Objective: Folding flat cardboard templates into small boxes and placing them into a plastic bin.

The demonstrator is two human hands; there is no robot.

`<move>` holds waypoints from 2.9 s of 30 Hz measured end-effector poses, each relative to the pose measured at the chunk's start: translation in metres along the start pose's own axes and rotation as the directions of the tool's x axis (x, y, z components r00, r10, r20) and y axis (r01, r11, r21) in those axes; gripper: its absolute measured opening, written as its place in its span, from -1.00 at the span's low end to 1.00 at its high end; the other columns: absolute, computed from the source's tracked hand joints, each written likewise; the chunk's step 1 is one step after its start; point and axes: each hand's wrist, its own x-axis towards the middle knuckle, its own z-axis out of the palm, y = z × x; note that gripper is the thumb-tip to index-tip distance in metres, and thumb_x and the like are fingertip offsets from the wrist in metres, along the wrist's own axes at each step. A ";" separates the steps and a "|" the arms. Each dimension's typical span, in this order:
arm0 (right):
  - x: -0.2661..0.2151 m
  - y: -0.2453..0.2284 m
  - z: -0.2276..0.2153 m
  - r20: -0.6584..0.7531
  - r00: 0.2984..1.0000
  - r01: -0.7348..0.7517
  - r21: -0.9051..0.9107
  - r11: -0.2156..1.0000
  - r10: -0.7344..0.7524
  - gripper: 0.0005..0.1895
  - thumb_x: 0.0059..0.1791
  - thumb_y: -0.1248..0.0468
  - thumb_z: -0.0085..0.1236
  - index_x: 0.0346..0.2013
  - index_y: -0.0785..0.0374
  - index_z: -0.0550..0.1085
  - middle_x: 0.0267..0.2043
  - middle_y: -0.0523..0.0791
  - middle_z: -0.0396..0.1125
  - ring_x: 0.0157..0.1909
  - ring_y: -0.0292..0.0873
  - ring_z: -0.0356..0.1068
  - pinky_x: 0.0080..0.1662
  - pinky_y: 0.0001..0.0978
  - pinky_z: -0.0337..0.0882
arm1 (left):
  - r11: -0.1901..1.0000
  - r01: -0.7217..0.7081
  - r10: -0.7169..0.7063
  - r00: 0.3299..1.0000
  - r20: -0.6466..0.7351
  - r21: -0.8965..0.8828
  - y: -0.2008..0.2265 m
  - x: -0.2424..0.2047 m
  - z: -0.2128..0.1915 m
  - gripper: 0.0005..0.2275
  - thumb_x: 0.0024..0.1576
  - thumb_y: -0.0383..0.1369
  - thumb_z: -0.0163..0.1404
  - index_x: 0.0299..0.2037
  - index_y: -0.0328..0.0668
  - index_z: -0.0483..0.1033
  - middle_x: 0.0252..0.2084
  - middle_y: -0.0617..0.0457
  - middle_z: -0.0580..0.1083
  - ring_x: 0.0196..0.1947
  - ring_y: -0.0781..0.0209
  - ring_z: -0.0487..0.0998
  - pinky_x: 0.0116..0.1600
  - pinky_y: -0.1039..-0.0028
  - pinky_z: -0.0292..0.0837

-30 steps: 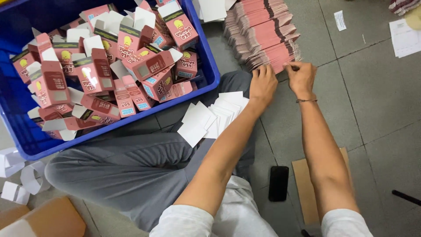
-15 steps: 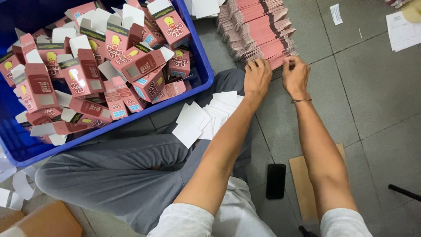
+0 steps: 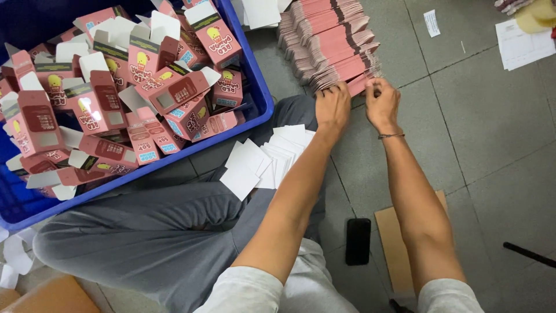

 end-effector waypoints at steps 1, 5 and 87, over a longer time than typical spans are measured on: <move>0.000 0.001 -0.002 0.000 1.000 -0.001 -0.002 1.000 0.001 -0.87 0.13 0.24 0.12 -0.11 0.19 0.56 -0.26 0.04 0.52 -0.14 0.18 0.53 -0.12 0.04 0.49 | 1.000 -0.001 0.001 1.000 0.000 -0.002 0.001 0.000 0.005 -0.79 0.20 -0.48 -0.23 -0.07 -0.33 0.46 -0.38 -0.05 0.54 -0.35 -0.03 0.62 -0.06 0.05 0.45; 0.002 -0.004 0.000 0.022 0.994 -0.103 0.011 0.995 0.103 -0.85 0.15 0.25 0.07 -0.06 0.21 0.54 -0.20 0.04 0.52 -0.11 0.11 0.54 -0.09 -0.03 0.49 | 0.995 -0.094 0.095 0.990 0.100 -0.020 -0.007 0.003 -0.007 -0.80 0.19 -0.45 -0.20 -0.08 -0.27 0.48 -0.35 -0.05 0.56 -0.32 -0.02 0.63 -0.08 0.11 0.44; -0.286 -0.154 -0.023 0.358 0.755 -0.650 0.297 0.700 0.549 -0.21 0.01 -0.10 0.28 0.28 0.41 0.27 0.21 0.21 0.27 0.39 0.22 0.18 0.35 0.14 0.10 | 0.857 0.288 -0.009 0.836 0.548 -0.426 -0.185 -0.244 -0.278 -0.45 -0.01 -0.08 0.23 0.18 -0.09 0.47 -0.09 -0.05 0.52 0.06 -0.09 0.51 0.17 0.18 0.35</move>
